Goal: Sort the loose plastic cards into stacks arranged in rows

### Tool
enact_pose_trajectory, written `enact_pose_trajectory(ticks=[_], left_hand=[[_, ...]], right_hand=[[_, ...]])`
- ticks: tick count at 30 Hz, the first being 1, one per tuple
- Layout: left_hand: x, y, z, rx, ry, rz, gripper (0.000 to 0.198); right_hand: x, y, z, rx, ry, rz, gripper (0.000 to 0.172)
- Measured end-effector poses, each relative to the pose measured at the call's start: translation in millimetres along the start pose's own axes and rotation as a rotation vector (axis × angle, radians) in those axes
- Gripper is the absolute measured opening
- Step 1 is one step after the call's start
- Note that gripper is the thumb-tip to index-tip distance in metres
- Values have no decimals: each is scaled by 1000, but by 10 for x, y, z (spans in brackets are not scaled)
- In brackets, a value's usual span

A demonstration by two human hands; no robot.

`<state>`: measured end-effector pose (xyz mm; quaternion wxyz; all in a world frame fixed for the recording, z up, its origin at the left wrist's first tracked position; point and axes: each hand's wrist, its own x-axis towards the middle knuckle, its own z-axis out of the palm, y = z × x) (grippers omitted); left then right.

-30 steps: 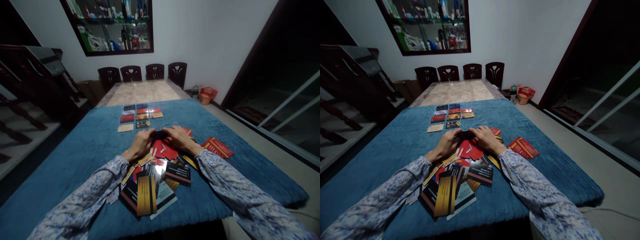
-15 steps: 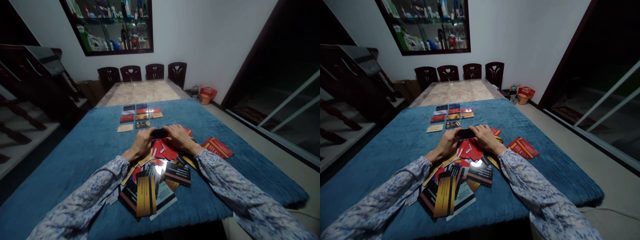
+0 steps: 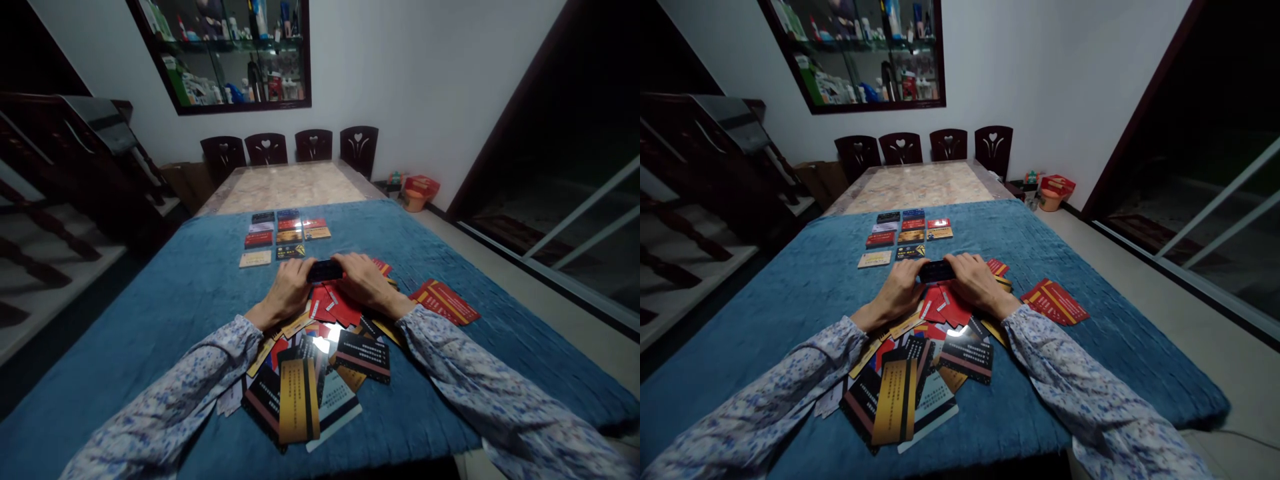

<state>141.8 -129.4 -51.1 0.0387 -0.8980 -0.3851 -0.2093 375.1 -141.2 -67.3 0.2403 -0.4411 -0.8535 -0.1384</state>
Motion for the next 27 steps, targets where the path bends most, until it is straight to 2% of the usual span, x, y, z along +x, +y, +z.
enact_pose_trajectory(ticks=[9,16,20,24,27], left_hand=[[-19,-112,-70,48,28,25,49],[22,-207,-182,70,54,48,53],[111,-321,-264,79,21,37,56],[248,-507,-321,91,13,31,58],[368,-656,-358,89,10,37,57]], right_hand=[[103,-41,-141,-33,-17,-47,43],[287,36,-197,-44,-18,-122,47],[460,127,-187,-21,-52,-153,46],[712,248,-159,-21,-100,-172,51],[925,341,-116,-11,-113,-166,49]])
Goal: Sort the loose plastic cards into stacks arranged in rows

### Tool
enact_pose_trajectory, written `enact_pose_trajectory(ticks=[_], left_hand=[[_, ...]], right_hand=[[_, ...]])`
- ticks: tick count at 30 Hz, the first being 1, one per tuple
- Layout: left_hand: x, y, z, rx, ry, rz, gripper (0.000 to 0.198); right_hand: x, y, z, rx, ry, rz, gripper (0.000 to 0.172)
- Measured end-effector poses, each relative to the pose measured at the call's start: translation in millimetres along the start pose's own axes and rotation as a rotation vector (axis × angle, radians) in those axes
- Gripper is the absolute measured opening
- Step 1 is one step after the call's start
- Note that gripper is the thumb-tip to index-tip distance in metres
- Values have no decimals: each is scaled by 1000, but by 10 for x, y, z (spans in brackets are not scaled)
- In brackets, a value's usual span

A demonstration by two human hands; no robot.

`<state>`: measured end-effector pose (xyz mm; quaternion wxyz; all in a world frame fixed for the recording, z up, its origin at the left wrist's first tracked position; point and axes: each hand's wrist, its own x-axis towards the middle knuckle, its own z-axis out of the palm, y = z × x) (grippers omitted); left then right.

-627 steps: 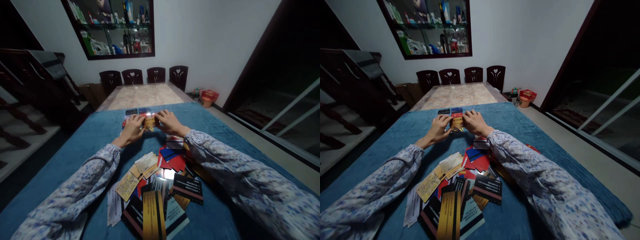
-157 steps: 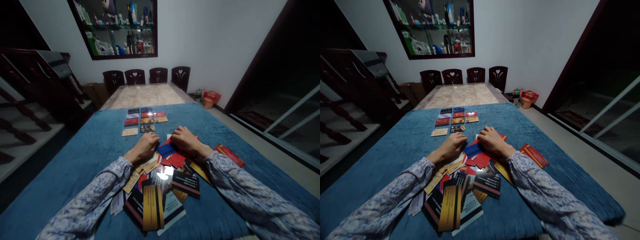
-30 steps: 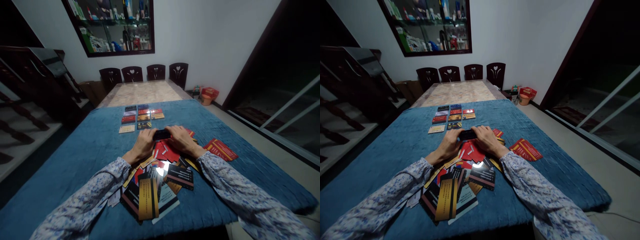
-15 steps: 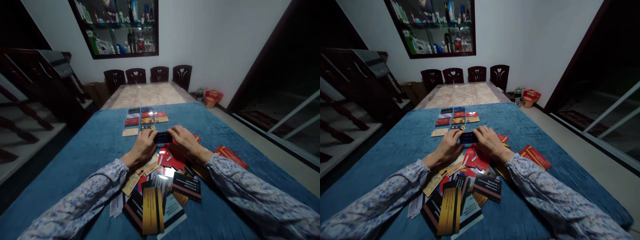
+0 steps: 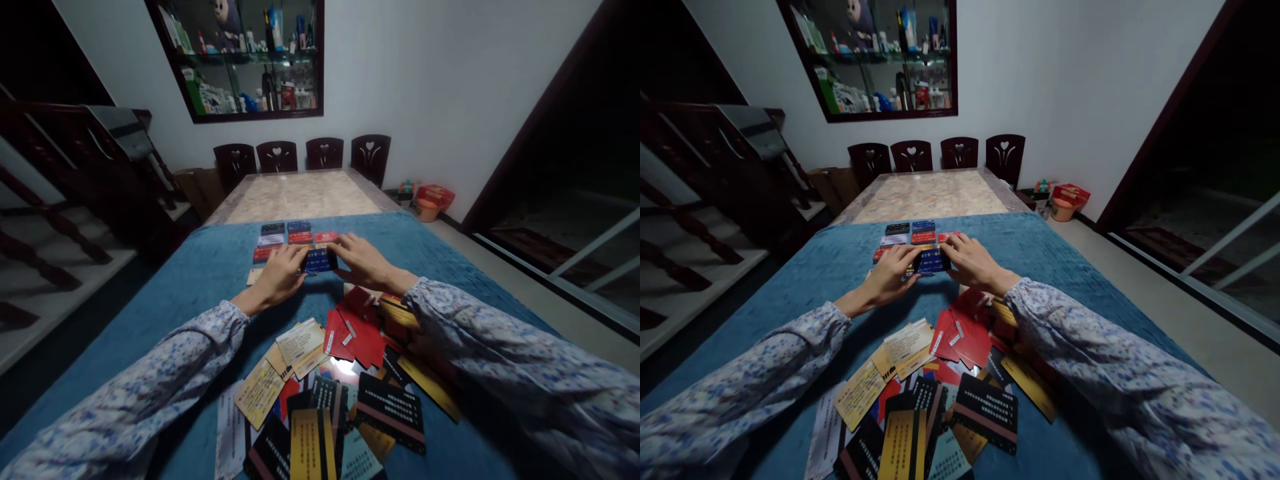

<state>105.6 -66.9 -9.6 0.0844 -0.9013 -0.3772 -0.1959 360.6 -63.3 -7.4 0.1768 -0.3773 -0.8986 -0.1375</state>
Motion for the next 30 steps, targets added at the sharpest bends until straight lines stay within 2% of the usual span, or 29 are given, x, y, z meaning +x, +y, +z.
enact_pose_trajectory(ticks=[5,11,16,21,30], left_hand=[[210,-221,-41,36,-36,-39,54],[486,-492,-8,77,-99,-118,50],[690,-749,79,99,-119,-155,45],[878,-994,191,107,-137,-164,39],[1160,-1324,449,127,-200,-216,38]], right_hand=[[326,191,40,-5,-39,-5,44],[676,471,158,35,-22,-50,37],[982,698,379,93,-49,-41,35],[1281,878,617,119,-70,29,33],[1560,1097,774,163,-157,71,29]])
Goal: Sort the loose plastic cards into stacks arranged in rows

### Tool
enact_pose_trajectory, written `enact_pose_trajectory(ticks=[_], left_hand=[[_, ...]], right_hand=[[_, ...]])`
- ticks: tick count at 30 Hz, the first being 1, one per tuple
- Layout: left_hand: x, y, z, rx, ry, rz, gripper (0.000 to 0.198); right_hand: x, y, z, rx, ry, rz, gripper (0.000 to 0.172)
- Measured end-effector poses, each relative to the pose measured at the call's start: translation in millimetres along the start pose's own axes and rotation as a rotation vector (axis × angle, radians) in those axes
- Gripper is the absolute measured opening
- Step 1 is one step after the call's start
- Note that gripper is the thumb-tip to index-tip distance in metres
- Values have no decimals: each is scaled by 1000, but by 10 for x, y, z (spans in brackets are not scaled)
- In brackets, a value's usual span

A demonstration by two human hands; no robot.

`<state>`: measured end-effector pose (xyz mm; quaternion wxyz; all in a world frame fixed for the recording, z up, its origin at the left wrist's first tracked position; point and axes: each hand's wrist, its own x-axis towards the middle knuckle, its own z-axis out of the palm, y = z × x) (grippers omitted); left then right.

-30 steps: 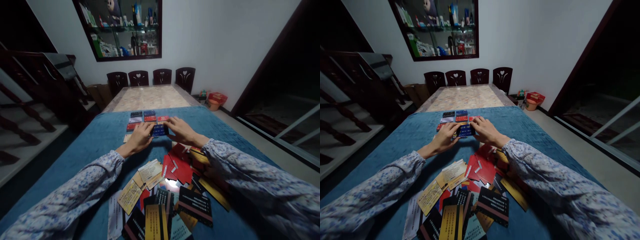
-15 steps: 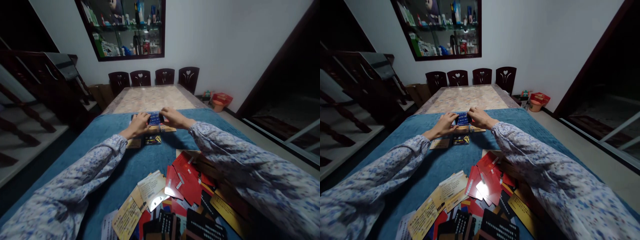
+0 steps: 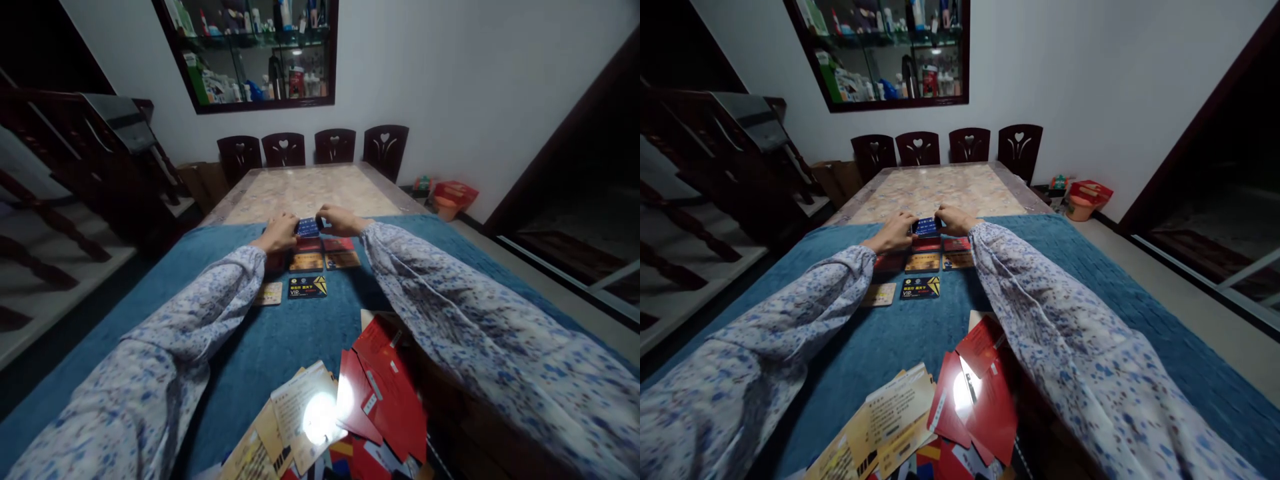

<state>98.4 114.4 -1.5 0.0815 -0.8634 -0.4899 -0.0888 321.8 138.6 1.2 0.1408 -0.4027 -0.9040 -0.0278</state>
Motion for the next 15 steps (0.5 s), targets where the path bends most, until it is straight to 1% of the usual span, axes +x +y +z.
enact_pose_trajectory(ticks=[6,11,15], left_hand=[[174,-32,66,-3,-44,-65,36],[246,-41,71,47,-121,-101,34],[292,-95,118,46,-154,-117,34]], right_hand=[[149,73,107,-24,-63,51,28],[295,137,219,-37,-103,69,32],[378,155,296,-35,-108,89,31]])
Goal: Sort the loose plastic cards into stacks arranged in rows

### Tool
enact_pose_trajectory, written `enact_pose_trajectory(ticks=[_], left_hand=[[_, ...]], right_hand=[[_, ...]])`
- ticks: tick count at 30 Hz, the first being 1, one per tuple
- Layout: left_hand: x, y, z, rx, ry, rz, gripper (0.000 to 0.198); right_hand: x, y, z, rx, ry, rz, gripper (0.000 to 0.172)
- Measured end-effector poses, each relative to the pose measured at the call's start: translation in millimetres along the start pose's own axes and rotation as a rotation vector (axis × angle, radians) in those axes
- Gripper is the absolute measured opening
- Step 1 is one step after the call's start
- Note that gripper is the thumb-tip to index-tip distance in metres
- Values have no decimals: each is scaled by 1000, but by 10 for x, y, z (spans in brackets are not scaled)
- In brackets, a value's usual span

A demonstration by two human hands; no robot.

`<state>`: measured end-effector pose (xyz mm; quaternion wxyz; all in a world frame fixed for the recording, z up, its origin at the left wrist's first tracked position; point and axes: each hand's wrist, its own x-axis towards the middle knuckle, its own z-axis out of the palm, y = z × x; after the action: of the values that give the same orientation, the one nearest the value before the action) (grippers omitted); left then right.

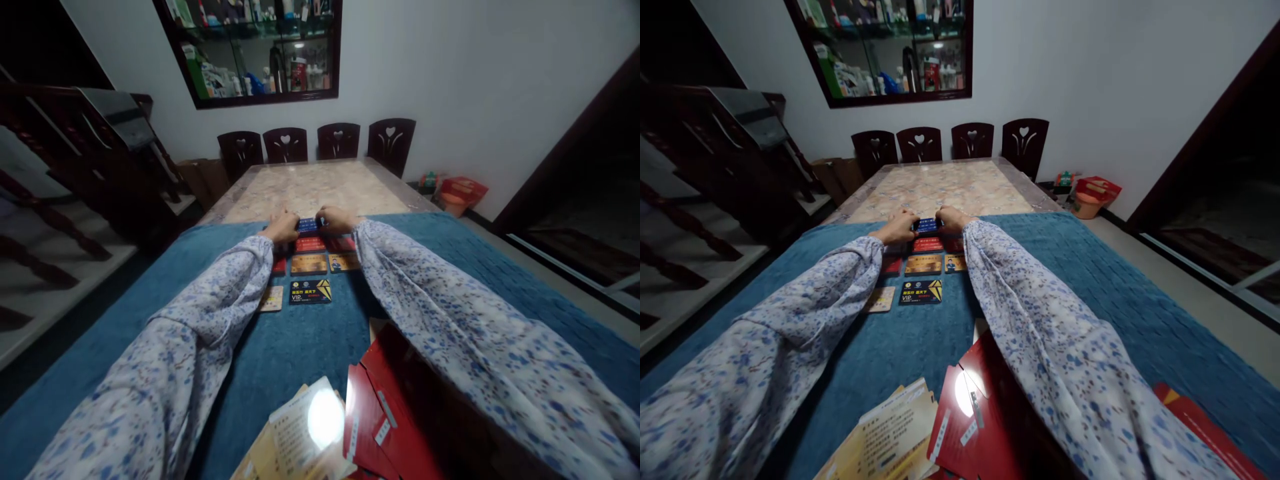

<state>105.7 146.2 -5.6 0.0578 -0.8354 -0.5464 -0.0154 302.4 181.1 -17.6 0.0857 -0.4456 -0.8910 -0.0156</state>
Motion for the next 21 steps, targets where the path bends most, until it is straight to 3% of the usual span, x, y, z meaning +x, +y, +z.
enact_pose_trajectory(ticks=[21], left_hand=[[199,-141,158,-35,-60,3,30]], right_hand=[[25,-93,57,-1,-108,125,34]])
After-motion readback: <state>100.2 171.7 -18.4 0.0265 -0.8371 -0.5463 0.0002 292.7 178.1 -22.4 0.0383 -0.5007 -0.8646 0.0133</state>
